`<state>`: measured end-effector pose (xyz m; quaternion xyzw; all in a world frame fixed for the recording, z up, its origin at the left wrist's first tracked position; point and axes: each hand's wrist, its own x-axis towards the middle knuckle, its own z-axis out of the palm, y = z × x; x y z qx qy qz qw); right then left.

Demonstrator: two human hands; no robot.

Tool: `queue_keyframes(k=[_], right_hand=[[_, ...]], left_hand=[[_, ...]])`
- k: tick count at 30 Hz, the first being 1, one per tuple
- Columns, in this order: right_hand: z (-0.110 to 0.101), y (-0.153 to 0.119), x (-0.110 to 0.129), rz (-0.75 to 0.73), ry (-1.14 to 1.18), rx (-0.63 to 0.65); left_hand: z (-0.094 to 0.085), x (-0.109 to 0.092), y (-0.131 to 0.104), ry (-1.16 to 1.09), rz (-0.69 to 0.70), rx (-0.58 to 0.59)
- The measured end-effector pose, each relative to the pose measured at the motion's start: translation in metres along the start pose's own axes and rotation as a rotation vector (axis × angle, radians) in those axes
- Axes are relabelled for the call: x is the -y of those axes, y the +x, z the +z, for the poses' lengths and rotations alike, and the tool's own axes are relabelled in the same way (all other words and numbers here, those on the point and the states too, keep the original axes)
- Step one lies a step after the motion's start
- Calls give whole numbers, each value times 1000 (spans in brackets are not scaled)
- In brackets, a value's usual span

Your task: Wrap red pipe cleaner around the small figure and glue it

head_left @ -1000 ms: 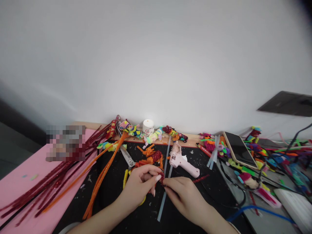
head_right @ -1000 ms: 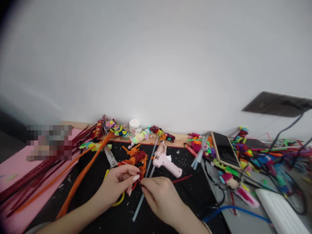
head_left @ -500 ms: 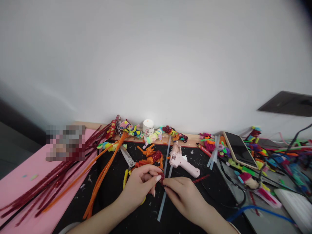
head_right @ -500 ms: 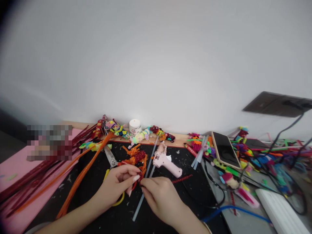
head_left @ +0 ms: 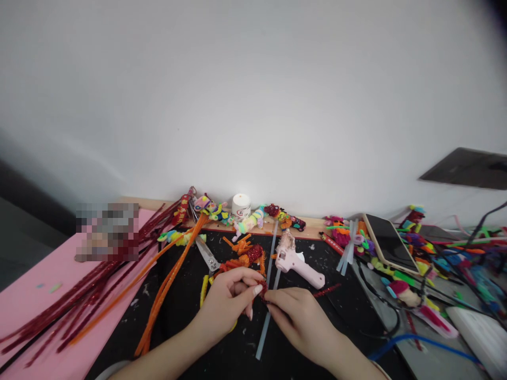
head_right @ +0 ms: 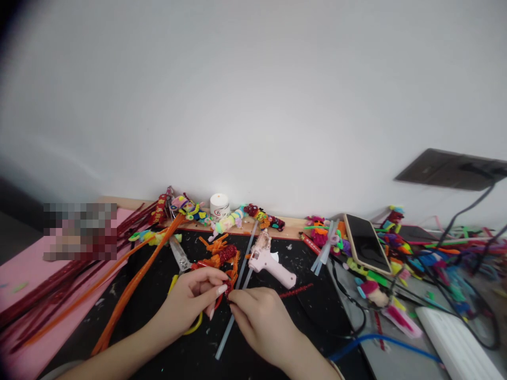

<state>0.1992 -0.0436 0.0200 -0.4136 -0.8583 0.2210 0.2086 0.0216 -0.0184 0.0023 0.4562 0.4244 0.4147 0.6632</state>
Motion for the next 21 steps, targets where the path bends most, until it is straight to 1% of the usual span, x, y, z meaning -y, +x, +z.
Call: queue_keyframes(k=[6,8,10,14,15,16,17,19,21], right_hand=[[1,0,-2,38,-3,28],[1,1,-3,48,-11,-6],[-2,2,-2,27,-24,-117],[-11,1,2,-78,-87,-470],[-13,0,3,-104,-92,-525],[-14,-1,4,-130,-86,-553],[-15,-2,5,-153,-70,-548],[-13,-3,5,-160,-33,-478],[-8,-2,4,-78,39,-366]], left_hand=[[2,-3,1,-16,-8,-39],[2,-4,1,-22,-6,-63],[2,-5,1,-31,5,-89],[-1,-4,1,-87,33,-143],[-2,-3,1,-109,39,-156],[-3,-3,1,-134,46,-167],[-4,-3,2,-159,52,-177],[-5,-4,2,-212,60,-192],[-6,-6,2,-250,58,-194]])
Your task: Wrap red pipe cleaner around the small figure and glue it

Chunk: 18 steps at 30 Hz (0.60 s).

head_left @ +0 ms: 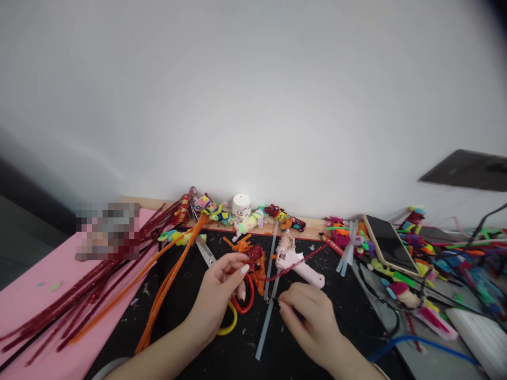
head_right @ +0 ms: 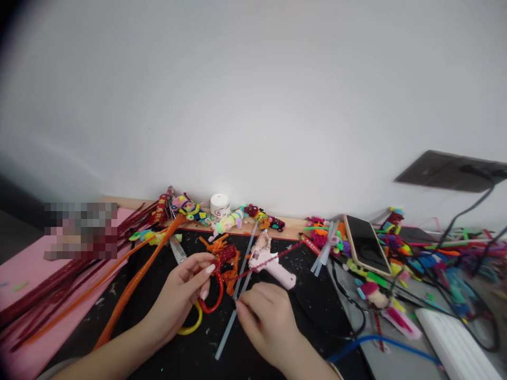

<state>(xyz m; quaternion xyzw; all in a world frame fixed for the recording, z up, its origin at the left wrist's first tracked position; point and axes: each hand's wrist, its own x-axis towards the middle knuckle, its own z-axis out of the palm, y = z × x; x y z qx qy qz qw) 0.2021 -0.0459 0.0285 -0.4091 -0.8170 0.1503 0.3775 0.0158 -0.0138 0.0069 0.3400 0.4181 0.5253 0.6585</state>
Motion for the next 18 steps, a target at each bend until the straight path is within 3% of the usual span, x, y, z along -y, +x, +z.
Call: queue_keyframes(k=[3,7,18], right_hand=[[9,-1,-4,269,168,101],[16,-2,-7,530,378,53],[16,2,-12,593,417,28]], left_hand=[[2,-1,-1,32,-21,52],[4,4,-2,181,-66,172],[-3,16,-2,267,-46,309]])
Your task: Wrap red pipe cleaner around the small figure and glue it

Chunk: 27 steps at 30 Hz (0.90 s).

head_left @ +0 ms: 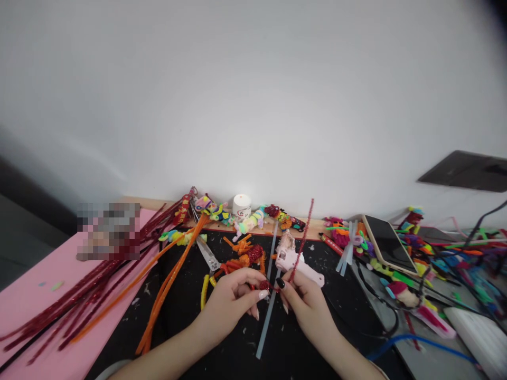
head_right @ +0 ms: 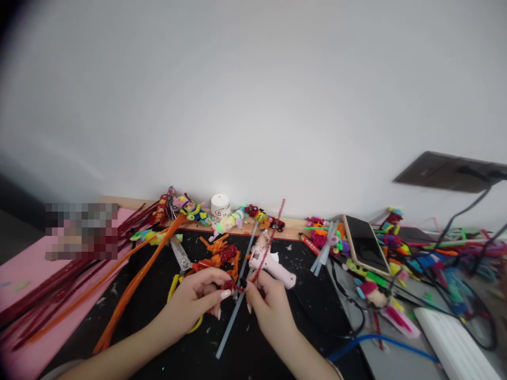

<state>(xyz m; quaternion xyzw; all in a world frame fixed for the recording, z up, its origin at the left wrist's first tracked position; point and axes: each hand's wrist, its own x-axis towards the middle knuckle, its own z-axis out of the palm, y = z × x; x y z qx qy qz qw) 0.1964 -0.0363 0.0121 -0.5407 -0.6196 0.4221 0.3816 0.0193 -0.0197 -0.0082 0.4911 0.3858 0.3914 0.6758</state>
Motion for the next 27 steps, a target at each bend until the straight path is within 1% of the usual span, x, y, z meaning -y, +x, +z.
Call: queue_keyframes(k=[5,13,19,23,27], right_hand=[[0,0,1,-10,-30,-5],[0,-1,-6,-49,-39,18],[-1,0,-6,-38,-35,32],[-1,0,-2,-18,-23,28],[0,0,1,8,36,28]], left_hand=[[0,2,0,-1,11,-17],[3,-4,-2,10,20,-32],[3,-5,-3,96,9,-6],[3,-4,-3,114,4,3],[3,-7,-3,132,5,-1]])
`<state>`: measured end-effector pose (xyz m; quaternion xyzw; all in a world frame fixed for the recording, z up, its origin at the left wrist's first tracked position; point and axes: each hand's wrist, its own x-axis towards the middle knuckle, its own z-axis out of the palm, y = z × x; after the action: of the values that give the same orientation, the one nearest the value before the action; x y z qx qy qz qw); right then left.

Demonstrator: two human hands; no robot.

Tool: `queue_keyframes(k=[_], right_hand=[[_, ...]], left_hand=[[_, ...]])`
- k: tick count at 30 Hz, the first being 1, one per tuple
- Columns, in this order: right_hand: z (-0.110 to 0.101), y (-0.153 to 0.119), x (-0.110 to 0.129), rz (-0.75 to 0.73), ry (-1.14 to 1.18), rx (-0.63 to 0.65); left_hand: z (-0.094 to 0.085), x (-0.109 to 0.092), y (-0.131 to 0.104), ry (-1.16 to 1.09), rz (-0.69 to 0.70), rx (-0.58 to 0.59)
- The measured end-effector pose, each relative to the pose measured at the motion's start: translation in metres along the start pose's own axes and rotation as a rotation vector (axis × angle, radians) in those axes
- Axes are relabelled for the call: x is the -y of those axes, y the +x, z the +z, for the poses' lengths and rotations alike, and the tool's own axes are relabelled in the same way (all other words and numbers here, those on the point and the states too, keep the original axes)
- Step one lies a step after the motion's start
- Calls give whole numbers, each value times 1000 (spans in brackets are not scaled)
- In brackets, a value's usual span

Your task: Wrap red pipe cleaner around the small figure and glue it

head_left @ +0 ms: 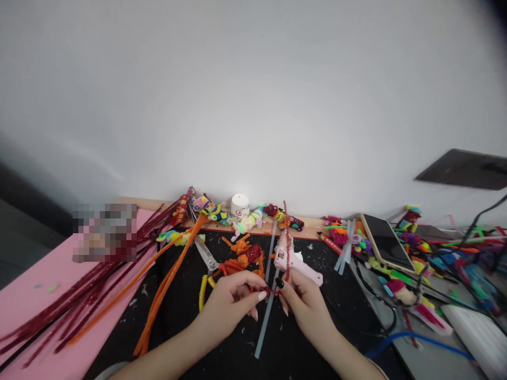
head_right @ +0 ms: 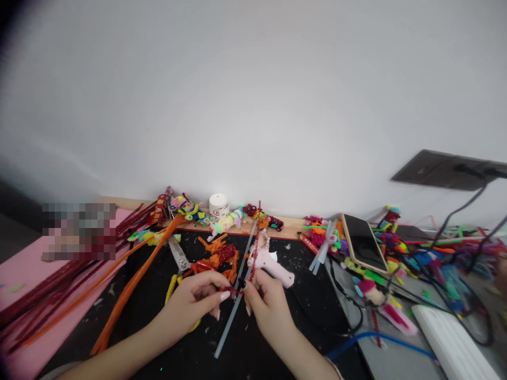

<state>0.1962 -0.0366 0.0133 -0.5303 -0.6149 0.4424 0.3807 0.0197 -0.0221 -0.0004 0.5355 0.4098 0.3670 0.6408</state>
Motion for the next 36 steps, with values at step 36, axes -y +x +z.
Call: queue_keyframes(k=[36], right_hand=[[0,-2,-6,-9,-43,73]], left_hand=[[0,-10,-4,163,17,133]])
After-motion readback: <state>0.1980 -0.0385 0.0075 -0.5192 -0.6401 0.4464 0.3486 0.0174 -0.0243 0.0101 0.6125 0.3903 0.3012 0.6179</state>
